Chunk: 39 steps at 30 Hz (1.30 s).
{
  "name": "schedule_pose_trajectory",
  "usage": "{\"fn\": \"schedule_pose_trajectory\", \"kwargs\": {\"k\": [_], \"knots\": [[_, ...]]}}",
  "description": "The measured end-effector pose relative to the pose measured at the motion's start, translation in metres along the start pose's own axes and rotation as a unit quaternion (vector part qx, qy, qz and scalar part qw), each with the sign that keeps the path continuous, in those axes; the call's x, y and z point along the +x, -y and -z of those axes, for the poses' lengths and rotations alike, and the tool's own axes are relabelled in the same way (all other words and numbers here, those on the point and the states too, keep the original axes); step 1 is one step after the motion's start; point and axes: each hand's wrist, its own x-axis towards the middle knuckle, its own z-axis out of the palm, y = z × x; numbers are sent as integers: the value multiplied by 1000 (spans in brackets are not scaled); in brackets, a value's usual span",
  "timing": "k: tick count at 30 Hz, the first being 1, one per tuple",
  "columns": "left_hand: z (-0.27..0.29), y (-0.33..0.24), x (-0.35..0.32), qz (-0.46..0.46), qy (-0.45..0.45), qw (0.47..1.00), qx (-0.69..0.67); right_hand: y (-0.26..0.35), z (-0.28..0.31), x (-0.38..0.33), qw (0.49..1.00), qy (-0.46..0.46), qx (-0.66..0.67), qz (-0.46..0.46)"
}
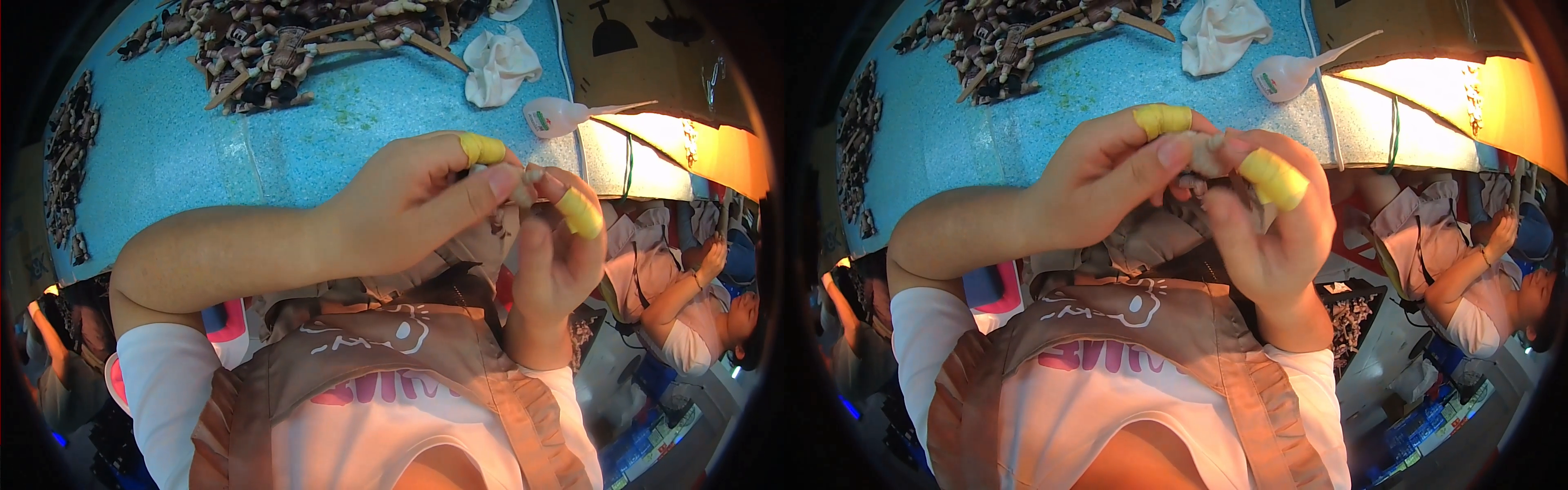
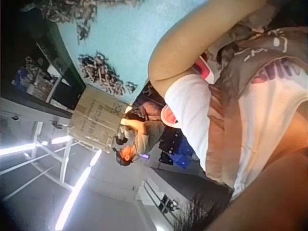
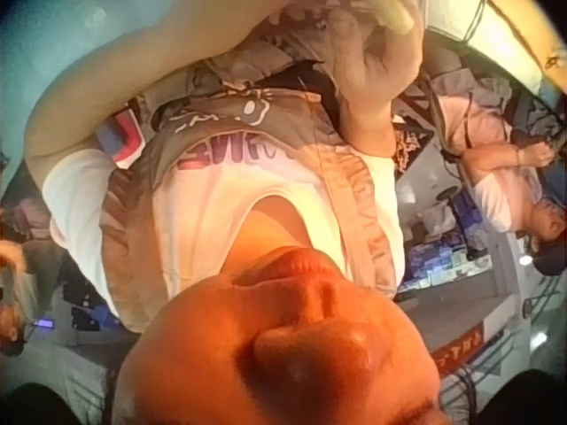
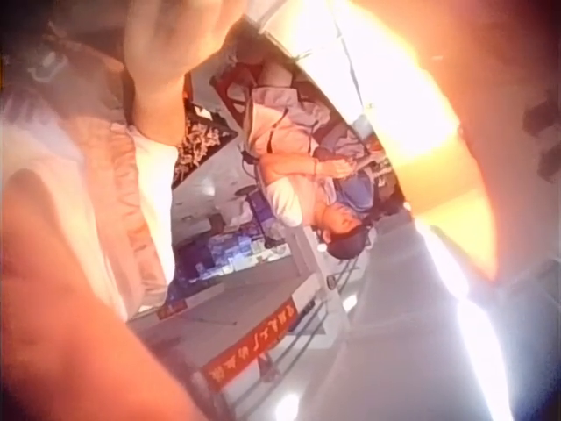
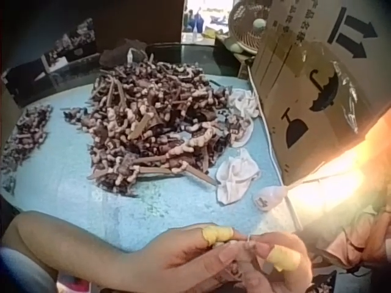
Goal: The person assembles toy figurines by picking up figurine parts, applying glue to the joints using a squeeze bottle, fitting the components together by hand, and setting the assembled figurines aside on the table.
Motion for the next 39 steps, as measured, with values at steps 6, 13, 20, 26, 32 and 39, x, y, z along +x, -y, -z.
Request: {"fn": "schedule_pose_trajectory", "kwargs": {"k": [6,13,20,26,32,39], "knots": [[5,-6,1,146,33,979,-140,-7,-2,-4,992,63,-107,-8],[3,0,1,115,59,988,-90,-12,7,2,994,98,23,-48],[4,-3,4,120,42,988,-91,-1,-6,-3,976,10,155,-152],[3,-1,2,105,57,983,-139,-9,2,-1,990,61,89,-90],[3,7,2,37,84,988,-122,-2,-10,-1,985,13,151,-85],[3,4,4,-10,87,990,-107,-8,0,-3,999,36,17,3]]}}
